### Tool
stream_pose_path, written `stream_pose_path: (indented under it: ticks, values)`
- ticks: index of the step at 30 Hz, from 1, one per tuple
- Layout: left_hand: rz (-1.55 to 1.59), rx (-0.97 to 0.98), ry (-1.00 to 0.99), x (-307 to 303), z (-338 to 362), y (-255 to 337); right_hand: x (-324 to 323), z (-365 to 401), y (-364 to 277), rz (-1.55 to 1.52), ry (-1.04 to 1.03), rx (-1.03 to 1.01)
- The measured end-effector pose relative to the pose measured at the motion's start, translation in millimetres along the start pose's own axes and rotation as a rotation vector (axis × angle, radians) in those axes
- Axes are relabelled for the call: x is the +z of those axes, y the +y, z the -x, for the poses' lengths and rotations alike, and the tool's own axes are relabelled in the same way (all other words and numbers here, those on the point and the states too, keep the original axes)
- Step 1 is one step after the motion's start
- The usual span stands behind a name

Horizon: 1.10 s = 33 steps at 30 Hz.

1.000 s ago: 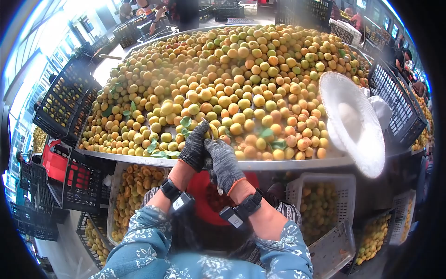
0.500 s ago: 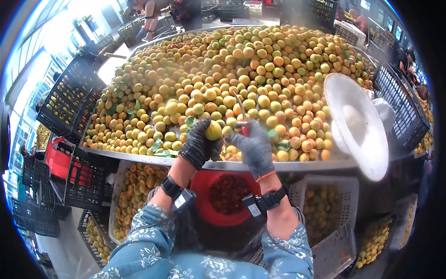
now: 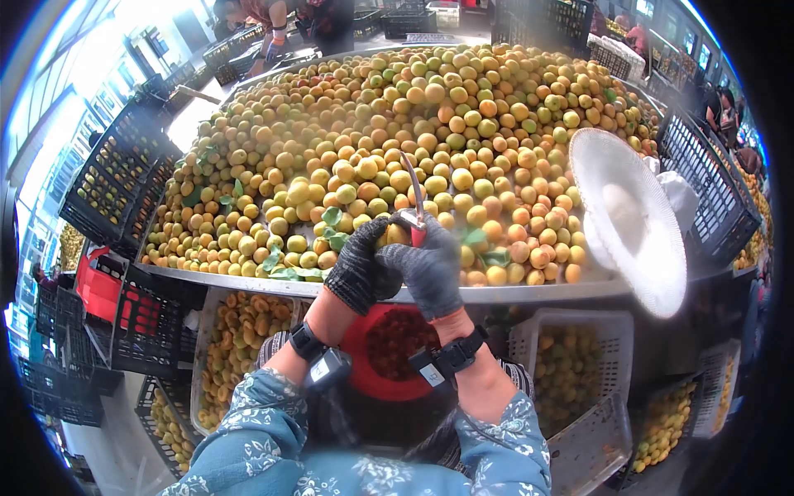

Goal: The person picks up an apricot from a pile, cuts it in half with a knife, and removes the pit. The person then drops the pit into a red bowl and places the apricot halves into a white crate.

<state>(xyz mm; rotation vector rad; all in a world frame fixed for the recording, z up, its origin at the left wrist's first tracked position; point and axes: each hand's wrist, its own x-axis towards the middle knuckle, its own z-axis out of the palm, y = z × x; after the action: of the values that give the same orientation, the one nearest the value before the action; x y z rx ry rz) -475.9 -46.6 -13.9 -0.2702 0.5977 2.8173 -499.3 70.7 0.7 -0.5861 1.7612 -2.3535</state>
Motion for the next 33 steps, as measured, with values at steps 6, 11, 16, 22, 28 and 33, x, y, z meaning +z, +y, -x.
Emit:
stream_pose_path:
  ticks: [6,11,16,22,28,33]
  values:
    - [0.003,-0.194,-0.211,-12.5,10.7,10.8,2.6,2.7,4.6,-0.099,0.054,-0.007]
    - [-0.070,0.071,0.213,-4.0,-0.6,6.6,8.7,6.9,-5.0,-0.347,0.144,0.040]
    - [-1.236,0.337,0.002,-11.6,1.7,19.4,0.9,-2.5,-6.7,0.001,0.015,0.047]
    - [-1.618,0.888,-0.146,-13.5,3.2,2.4,-2.0,-3.9,5.0,0.283,0.013,-0.300]
    - [0.020,0.134,0.221,22.8,13.3,4.8,6.3,6.3,-18.6,-0.242,0.063,0.060]
    - [-0.099,0.005,-0.087,-8.0,11.6,25.7,-23.4,-3.0,-13.1,-0.654,-0.020,0.201]
